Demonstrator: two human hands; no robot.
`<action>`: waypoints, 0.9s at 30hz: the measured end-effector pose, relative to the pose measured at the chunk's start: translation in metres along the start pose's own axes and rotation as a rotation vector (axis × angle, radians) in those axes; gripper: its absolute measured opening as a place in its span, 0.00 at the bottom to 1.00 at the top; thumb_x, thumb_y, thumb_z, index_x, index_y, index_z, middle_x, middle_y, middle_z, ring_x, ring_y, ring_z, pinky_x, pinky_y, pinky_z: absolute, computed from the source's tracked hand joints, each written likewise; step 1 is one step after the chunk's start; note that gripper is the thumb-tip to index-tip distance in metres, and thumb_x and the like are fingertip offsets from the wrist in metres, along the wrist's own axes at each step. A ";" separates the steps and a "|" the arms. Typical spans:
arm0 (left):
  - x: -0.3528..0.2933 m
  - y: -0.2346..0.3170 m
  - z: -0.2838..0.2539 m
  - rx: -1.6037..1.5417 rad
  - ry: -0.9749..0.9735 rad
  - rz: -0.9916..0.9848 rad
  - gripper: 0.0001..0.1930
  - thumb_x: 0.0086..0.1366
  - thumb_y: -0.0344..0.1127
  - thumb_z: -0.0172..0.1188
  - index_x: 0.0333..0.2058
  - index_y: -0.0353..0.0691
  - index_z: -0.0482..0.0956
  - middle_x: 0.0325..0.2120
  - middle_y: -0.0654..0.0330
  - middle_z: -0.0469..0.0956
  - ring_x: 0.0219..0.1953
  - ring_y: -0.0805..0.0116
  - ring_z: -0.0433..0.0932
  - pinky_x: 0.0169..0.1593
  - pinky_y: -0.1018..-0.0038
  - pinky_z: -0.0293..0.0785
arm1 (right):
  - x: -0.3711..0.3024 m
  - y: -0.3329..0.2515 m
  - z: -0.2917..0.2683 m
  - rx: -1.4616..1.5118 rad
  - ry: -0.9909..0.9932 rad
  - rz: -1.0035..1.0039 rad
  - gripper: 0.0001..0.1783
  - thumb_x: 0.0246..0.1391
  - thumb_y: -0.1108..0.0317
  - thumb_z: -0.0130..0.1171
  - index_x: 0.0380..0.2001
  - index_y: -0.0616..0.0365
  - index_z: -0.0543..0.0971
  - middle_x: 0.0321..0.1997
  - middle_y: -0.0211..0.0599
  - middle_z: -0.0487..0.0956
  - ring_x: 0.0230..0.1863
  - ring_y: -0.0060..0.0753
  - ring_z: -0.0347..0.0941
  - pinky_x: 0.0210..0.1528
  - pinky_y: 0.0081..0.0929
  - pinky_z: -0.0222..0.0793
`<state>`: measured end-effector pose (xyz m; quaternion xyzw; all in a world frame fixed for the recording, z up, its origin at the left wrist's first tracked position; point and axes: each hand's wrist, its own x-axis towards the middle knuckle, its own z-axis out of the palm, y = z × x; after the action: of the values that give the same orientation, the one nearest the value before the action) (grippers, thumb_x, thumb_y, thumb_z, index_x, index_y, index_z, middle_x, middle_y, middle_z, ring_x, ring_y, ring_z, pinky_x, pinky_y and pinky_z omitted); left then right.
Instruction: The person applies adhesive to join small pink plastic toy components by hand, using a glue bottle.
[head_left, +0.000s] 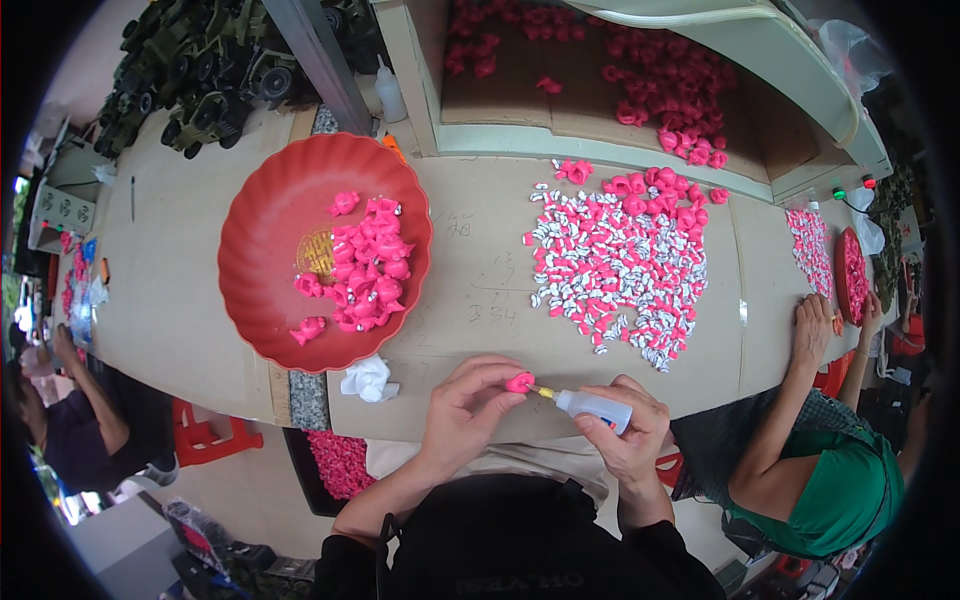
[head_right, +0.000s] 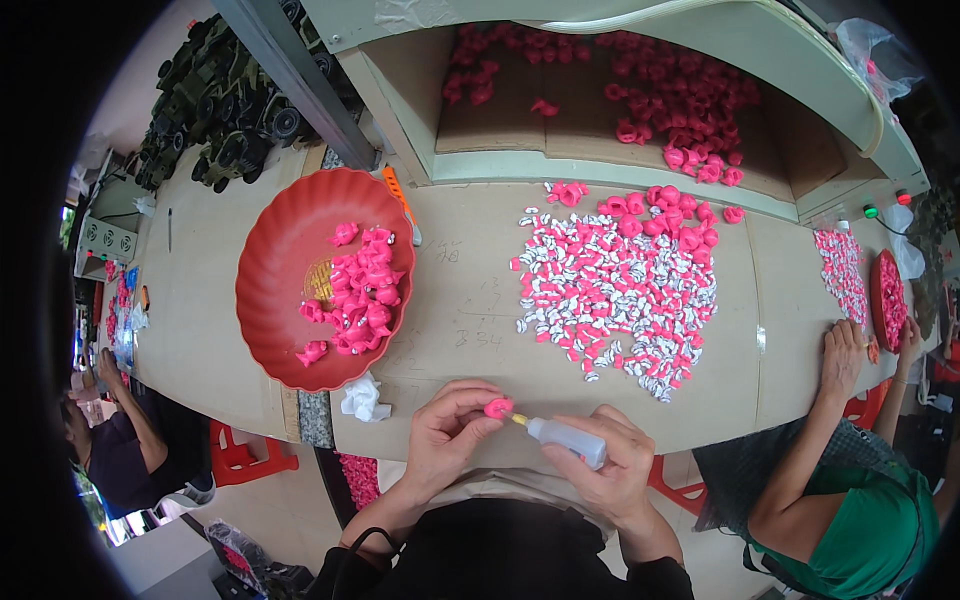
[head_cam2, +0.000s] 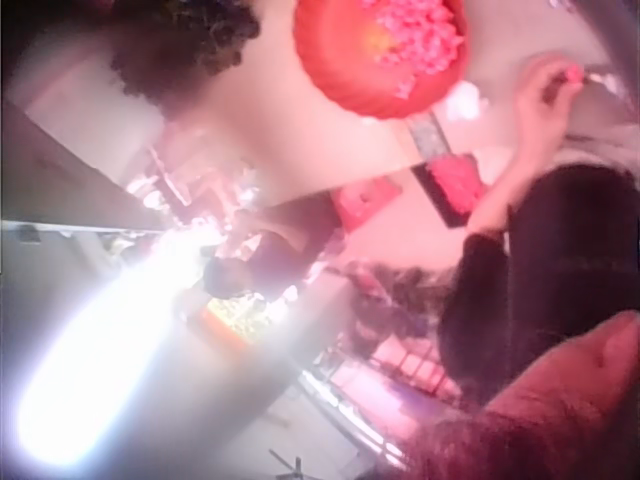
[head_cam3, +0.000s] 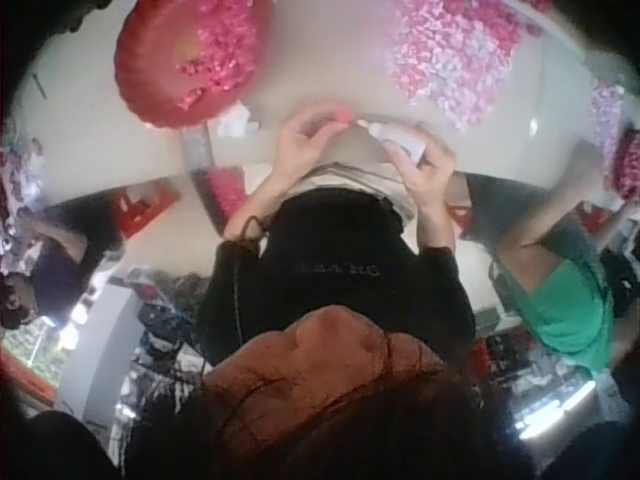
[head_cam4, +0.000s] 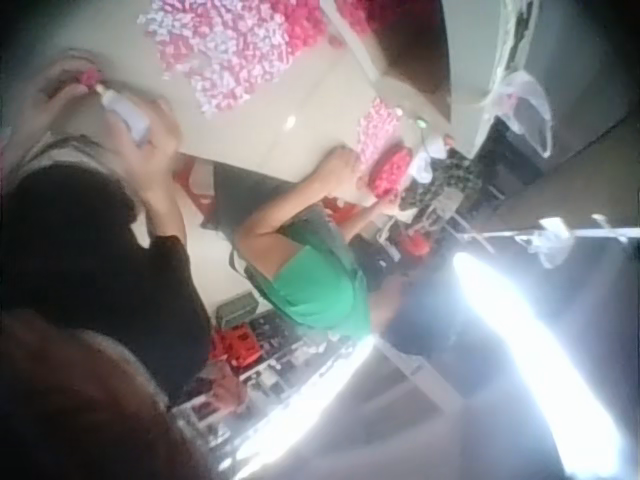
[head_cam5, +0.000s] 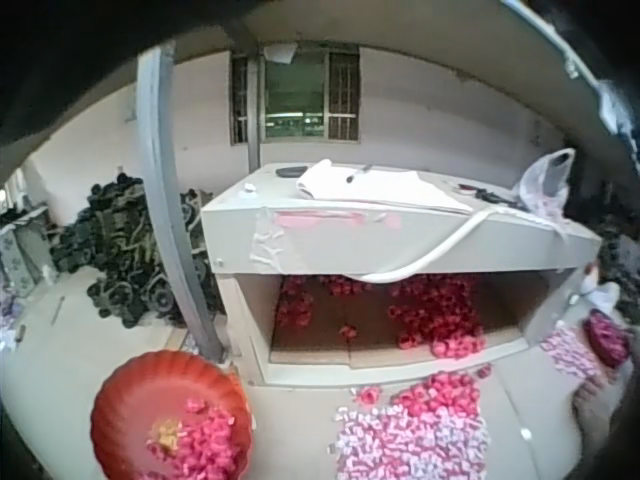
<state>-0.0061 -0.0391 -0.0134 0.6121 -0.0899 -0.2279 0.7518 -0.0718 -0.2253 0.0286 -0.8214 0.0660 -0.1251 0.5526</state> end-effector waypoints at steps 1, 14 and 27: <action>0.000 0.000 0.000 0.010 0.002 -0.005 0.13 0.57 0.19 0.59 0.42 0.34 0.77 0.44 0.57 0.72 0.45 0.68 0.76 0.49 0.75 0.76 | 0.001 -0.001 0.000 -0.001 0.001 0.000 0.16 0.34 0.77 0.69 0.32 0.66 0.81 0.18 0.33 0.73 0.19 0.23 0.63 0.20 0.20 0.55; -0.009 0.003 -0.005 -0.148 -0.009 -0.113 0.14 0.58 0.19 0.59 0.44 0.32 0.76 0.43 0.59 0.73 0.42 0.72 0.77 0.43 0.79 0.76 | -0.001 0.015 0.009 0.226 0.082 0.159 0.20 0.37 0.80 0.66 0.39 0.64 0.78 0.35 0.36 0.79 0.36 0.29 0.73 0.38 0.23 0.66; -0.024 0.002 -0.017 -0.049 0.051 -0.099 0.13 0.56 0.16 0.59 0.42 0.31 0.77 0.43 0.55 0.73 0.42 0.70 0.77 0.45 0.78 0.75 | 0.015 0.019 0.029 -0.190 0.107 -0.144 0.15 0.39 0.78 0.67 0.35 0.62 0.79 0.36 0.39 0.79 0.39 0.39 0.74 0.41 0.30 0.69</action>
<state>-0.0198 -0.0132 -0.0122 0.6029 -0.0348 -0.2512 0.7564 -0.0488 -0.2107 0.0030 -0.8647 0.0476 -0.2012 0.4577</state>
